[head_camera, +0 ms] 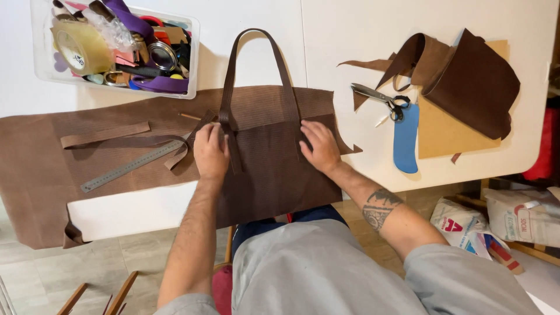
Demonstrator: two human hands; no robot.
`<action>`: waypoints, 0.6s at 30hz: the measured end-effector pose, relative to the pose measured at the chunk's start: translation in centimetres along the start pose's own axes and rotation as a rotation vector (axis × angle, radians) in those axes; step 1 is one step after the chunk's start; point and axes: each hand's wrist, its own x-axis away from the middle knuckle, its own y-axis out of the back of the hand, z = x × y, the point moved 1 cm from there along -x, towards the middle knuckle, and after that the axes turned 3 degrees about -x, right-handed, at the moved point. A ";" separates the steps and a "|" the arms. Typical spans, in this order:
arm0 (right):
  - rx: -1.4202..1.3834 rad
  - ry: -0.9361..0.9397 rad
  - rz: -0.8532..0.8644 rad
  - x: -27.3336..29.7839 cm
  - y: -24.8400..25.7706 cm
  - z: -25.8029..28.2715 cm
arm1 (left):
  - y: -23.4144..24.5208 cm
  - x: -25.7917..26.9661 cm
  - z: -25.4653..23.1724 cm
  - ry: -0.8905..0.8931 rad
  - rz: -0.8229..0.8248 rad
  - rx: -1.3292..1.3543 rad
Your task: Measuring, cutting, and arranging leather components to create a tote bag.
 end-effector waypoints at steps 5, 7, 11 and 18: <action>-0.330 -0.629 -0.110 -8.7 0.1 -3.9 | -2.3 -7.1 0.1 0.629 0.241 0.313; -0.417 -0.691 -0.089 -11.3 -2.3 -7.1 | -5.8 -7.7 1.4 0.721 0.313 0.302; -0.466 -0.827 0.028 -15.7 -4.4 -9.9 | -9.0 -8.9 3.2 0.810 0.371 0.266; -0.442 -0.813 0.017 -18.4 -5.6 -9.6 | -12.6 -7.5 5.0 1.050 0.399 0.628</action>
